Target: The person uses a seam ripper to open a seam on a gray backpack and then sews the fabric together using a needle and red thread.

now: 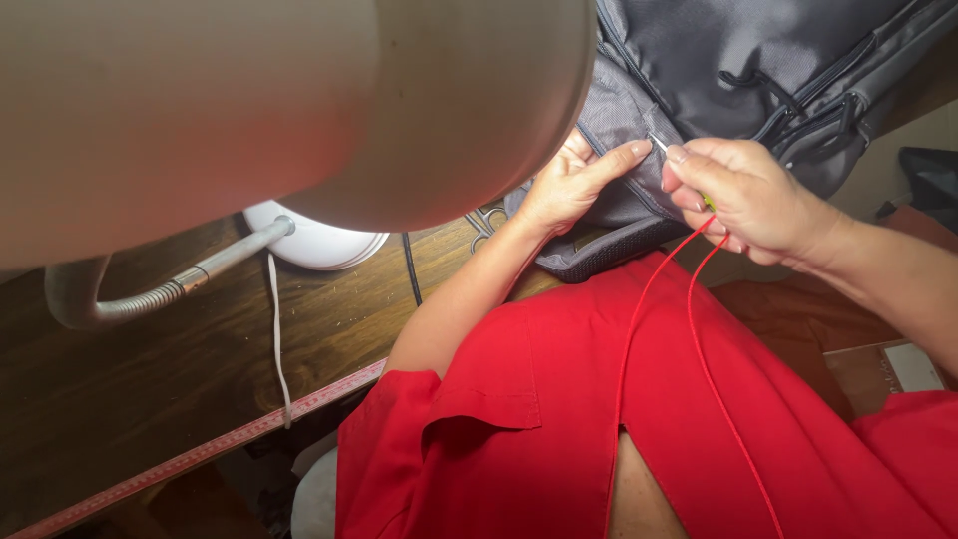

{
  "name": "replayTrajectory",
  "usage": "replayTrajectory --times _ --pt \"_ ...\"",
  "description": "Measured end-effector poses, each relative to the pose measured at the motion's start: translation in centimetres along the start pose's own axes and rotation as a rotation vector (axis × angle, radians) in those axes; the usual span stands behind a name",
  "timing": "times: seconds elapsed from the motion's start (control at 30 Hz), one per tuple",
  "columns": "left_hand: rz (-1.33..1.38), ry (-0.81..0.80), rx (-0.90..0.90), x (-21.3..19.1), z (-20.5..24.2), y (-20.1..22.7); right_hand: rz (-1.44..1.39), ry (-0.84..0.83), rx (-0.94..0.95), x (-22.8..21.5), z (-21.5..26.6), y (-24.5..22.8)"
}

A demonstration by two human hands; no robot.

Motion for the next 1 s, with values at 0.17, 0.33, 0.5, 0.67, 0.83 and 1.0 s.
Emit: replayTrajectory --times 0.17,0.33,0.5,0.67,0.83,1.0 --pt "-0.135 -0.026 0.017 0.7 0.0 1.1 -0.015 0.018 -0.101 0.0 0.2 0.3" --pt "-0.224 0.067 0.016 0.1 0.2 1.2 -0.119 0.015 -0.131 0.0 -0.2 0.7" --pt "-0.158 0.006 0.027 0.2 0.0 0.6 -0.295 -0.127 -0.088 -0.6 -1.0 1.6" --pt "-0.169 -0.046 0.072 -0.8 -0.6 -2.4 -0.244 -0.053 -0.082 -0.3 -0.4 1.4" --pt "0.048 0.078 0.077 -4.7 -1.4 -7.8 -0.281 0.023 -0.355 -1.3 -2.9 3.6" --pt "-0.014 0.068 0.063 -5.5 -1.7 -8.4 0.209 0.189 -0.477 -2.6 -0.1 -0.1"
Point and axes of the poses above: each hand's wrist, its own z-axis away from the middle knuckle, its own x-axis out of the palm, y = z × x, the point moved 8 cm from there along -z, towards the middle knuckle
